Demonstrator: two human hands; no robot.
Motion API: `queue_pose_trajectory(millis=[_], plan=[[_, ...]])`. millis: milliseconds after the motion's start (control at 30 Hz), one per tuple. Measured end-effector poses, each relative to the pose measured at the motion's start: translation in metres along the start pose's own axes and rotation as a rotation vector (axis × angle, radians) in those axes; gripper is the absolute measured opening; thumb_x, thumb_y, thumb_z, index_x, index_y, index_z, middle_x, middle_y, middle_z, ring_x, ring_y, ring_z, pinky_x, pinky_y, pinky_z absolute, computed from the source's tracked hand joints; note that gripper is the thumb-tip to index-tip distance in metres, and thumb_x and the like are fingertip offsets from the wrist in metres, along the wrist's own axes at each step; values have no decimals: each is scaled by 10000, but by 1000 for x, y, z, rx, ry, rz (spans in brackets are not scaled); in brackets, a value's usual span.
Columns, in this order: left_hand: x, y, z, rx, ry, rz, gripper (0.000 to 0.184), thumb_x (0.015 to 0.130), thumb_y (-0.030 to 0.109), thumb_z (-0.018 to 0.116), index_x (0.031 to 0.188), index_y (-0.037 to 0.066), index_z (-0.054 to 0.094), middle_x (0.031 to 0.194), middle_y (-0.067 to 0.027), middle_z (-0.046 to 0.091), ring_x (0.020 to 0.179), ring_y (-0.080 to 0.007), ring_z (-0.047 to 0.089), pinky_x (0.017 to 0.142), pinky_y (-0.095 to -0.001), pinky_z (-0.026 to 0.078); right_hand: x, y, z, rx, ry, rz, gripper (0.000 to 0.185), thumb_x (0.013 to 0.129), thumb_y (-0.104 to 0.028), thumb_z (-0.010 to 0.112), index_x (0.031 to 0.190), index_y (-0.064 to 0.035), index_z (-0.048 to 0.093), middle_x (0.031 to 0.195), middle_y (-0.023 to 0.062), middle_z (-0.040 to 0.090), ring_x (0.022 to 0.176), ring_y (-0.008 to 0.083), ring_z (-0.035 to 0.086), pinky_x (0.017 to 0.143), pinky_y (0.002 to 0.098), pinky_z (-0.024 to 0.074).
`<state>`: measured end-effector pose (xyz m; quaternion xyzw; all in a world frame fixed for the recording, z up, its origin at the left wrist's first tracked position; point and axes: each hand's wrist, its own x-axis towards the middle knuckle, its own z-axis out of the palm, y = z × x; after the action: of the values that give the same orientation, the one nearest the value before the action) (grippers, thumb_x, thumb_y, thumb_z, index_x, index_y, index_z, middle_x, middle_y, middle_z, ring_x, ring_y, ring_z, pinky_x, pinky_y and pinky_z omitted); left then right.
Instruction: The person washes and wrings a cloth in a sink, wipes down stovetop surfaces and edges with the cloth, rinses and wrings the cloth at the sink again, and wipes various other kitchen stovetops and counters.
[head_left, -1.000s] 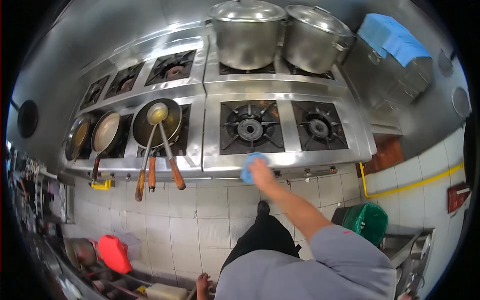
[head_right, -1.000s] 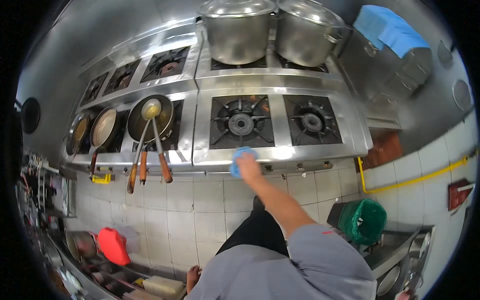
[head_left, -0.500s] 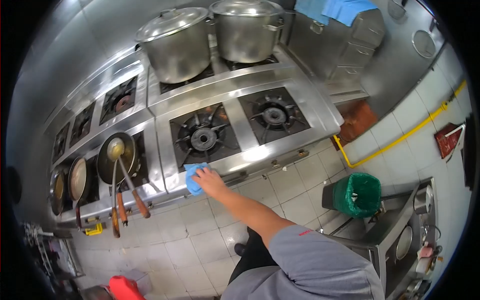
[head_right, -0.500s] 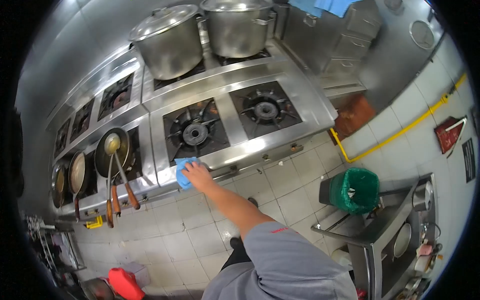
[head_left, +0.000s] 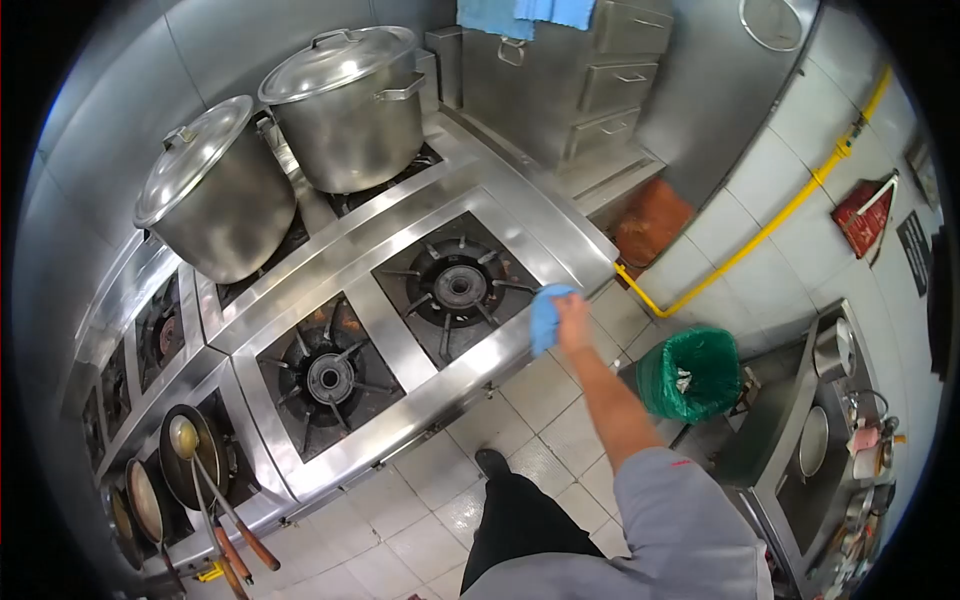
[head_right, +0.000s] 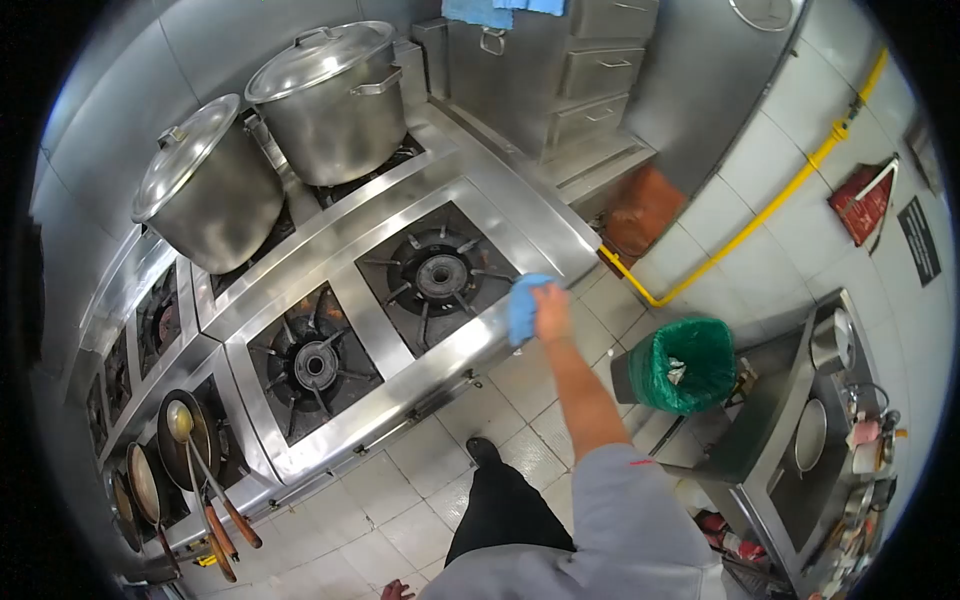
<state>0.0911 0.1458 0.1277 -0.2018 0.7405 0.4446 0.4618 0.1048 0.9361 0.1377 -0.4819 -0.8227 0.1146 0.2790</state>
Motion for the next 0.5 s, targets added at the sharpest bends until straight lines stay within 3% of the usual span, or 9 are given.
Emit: queue_pose_trajectory(millis=[67, 100, 133, 167, 200, 233, 267, 333, 500], plan=[[3, 46, 18, -42, 14, -12, 488, 925, 354, 522, 1282, 25, 472, 1102, -123, 607, 877, -249, 616, 699, -347, 516, 37, 47, -15, 178, 5, 367, 348, 770, 2, 522, 1102, -82, 584, 1149, 172, 536, 1063, 360, 524, 913, 441, 438], [4, 62, 28, -59, 39, 1, 484, 922, 351, 526, 1281, 31, 475, 1101, -123, 608, 877, -245, 617, 701, -347, 518, 42, 59, -35, -198, -12, 320, 355, 781, -53, 566, 1133, -98, 568, 1158, 189, 570, 1077, 354, 552, 901, 447, 462], [6, 70, 35, -82, 62, 17, 479, 919, 348, 530, 1279, 36, 477, 1100, -122, 610, 877, -242, 619, 703, -348, 519, 54, 60, -62, -301, -285, 579, 389, 762, -155, 618, 1133, -51, 559, 1091, 202, 620, 1012, 364, 597, 862, 451, 486], [8, 70, 40, -107, 70, 15, 479, 919, 348, 530, 1279, 36, 477, 1100, -122, 610, 877, -242, 619, 703, -348, 519, 52, 101, -52, -260, -110, 556, 327, 731, -190, 639, 1001, -7, 606, 1005, 236, 635, 946, 392, 619, 788, 447, 511], [9, 71, 44, -127, 57, 9, 481, 917, 348, 532, 1279, 36, 480, 1101, -122, 610, 883, -247, 617, 713, -355, 519, 53, 143, -37, -176, -71, 641, 293, 711, -137, 625, 968, 3, 606, 972, 216, 647, 904, 332, 644, 725, 415, 534], [9, 70, 46, -151, 52, 2, 482, 915, 348, 533, 1279, 37, 483, 1103, -121, 611, 889, -253, 615, 722, -363, 519, 47, 148, -38, 170, 26, 741, 304, 718, -112, 594, 1004, -8, 587, 947, 178, 643, 852, 298, 646, 676, 419, 533], [23, 56, 48, -146, 71, 29, 319, 916, 261, 554, 1159, 54, 549, 1000, -95, 639, 818, -207, 633, 626, -324, 512, 44, 138, -34, 523, 102, 831, 321, 726, -86, 564, 1040, -19, 568, 923, 139, 639, 800, 263, 648, 627, 424, 533], [16, 36, 52, -137, 76, 8, 331, 919, 257, 547, 1176, 49, 538, 1009, -95, 639, 815, -206, 634, 624, -318, 515, 32, 77, -34, 1018, 104, 917, 360, 716, -71, 545, 1076, -77, 541, 774, 47, 549, 643, 195, 567, 529, 363, 491], [11, -43, 32, -80, 35, -88, 372, 918, 248, 537, 1227, 43, 510, 1017, -105, 638, 779, -214, 644, 569, -302, 509, -6, 9, 11, 1145, -143, 905, 329, 732, -31, 526, 1051, -109, 506, 809, 43, 533, 650, 182, 552, 505, 337, 468]])
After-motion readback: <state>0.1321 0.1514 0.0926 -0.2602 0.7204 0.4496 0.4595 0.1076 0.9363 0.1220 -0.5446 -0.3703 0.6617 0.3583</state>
